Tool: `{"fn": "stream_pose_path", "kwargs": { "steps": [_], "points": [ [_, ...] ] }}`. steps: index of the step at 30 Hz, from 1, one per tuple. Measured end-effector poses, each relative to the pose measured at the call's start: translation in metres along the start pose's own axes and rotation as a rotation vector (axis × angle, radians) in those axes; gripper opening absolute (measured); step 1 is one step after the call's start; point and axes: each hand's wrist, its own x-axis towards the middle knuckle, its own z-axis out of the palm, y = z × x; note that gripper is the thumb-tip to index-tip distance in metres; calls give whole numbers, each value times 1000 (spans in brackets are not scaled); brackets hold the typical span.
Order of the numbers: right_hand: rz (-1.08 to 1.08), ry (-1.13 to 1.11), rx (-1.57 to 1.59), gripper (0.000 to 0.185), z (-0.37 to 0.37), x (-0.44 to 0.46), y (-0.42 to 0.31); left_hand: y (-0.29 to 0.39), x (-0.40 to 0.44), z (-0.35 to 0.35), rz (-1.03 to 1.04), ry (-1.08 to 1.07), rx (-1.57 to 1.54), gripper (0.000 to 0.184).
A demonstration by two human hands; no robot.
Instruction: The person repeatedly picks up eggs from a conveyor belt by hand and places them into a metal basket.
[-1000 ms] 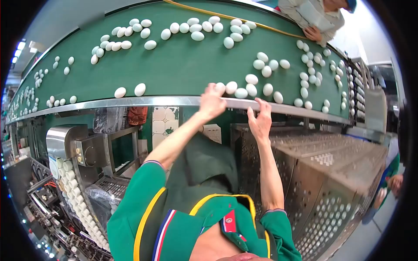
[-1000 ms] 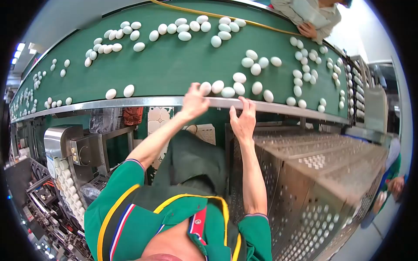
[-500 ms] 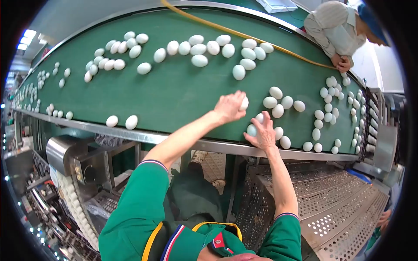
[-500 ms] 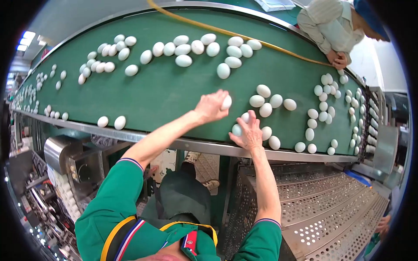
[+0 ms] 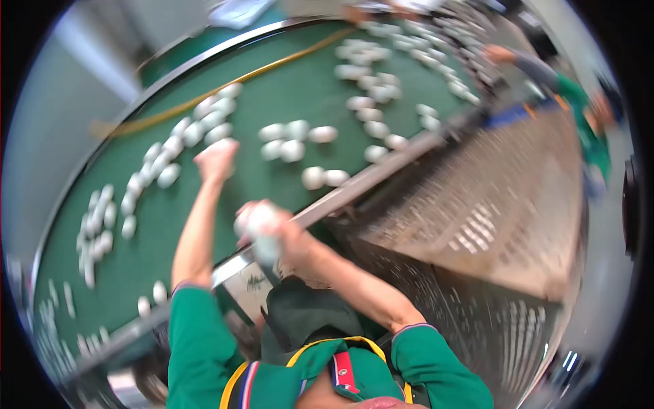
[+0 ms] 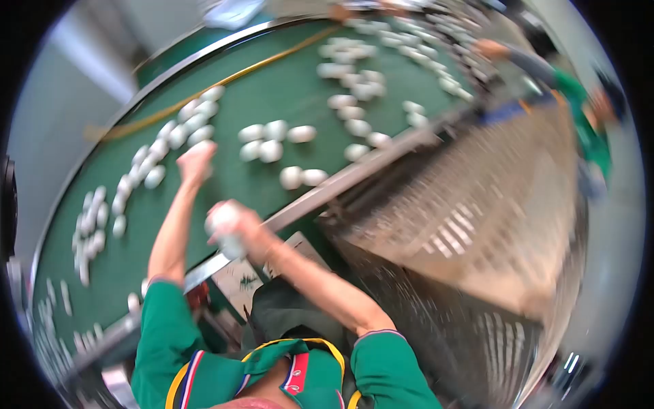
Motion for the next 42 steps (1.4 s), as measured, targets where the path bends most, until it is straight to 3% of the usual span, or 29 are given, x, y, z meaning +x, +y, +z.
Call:
{"fn": "stream_pose_path", "kwargs": {
  "steps": [1, 2, 3, 4, 5, 8, 9, 11, 12, 13, 15, 16, 17, 19, 21, 24, 27, 28, 29, 35, 37, 38, 42],
  "points": [
    [-81, -28, 156, 51, 26, -23, 9, 2, -4, -8, -216, 71, -621, 25],
    [3, -58, 266, 54, 60, -53, -17, 3, 1, -21, -12, 119, -751, 26],
    [34, -156, 235, 52, 85, -82, -47, 25, 11, -51, -259, -60, -1163, 31],
    [-30, -201, 231, 51, 107, -109, -72, 24, 34, -58, -121, -89, -1356, 40],
    [-74, -262, 230, 50, 124, -132, -91, 86, 18, -148, -160, -188, -1325, 51],
    [-186, -275, 91, 45, 150, -218, -152, 190, 5, -280, 243, -208, -1444, 63],
    [-275, -174, 22, 45, 169, -257, -174, 230, -7, -319, 375, -155, -1474, 65],
    [-433, 17, -135, 48, 198, -330, -211, 294, -41, -388, 687, -319, -1329, 66],
    [-549, 114, -250, 51, 203, -359, -226, 341, -75, -406, 677, -190, -1376, 64],
    [-659, 235, -395, 54, 205, -384, -240, 377, -102, -424, 965, -313, -1286, 60],
    [-794, 510, -659, 60, 201, -438, -273, 448, -138, -436, 1291, -361, -983, 54],
    [-763, 644, -743, 57, 195, -468, -294, 485, -158, -432, 1357, -382, -910, 51],
    [-700, 798, -964, 56, 180, -489, -314, 517, -174, -434, 1355, -496, -645, 49],
    [-510, 1039, -1393, 53, 145, -517, -347, 574, -185, -401, 1234, -584, -476, 53],
    [-314, 1128, -1690, 50, 101, -525, -366, 605, -187, -362, 1089, -469, -357, 49],
    [-194, 812, -1975, 47, 55, -507, -373, 617, -176, -331, 1046, -399, -237, 73],
    [-142, 530, -1970, 41, 34, -480, -366, 612, -174, -334, 756, -490, -250, 51],
    [-123, 451, -1960, 42, 29, -473, -366, 612, -165, -330, 628, -598, -290, 66],
    [-158, 377, -2011, 42, 24, -468, -361, 611, -161, -326, 573, -612, -343, 63],
    [-127, 305, -2091, 45, 17, -445, -353, 612, -161, -322, 337, -719, -506, 53],
    [-107, 299, -2169, 49, 19, -439, -348, 610, -162, -326, 374, -726, -452, 59],
    [-221, 235, -2226, 57, 15, -437, -343, 609, -163, -328, 375, -725, -428, 63],
    [-134, 40, -2247, 66, 24, -427, -343, 610, -173, -333, 313, -716, -387, 74]
  ]
}}
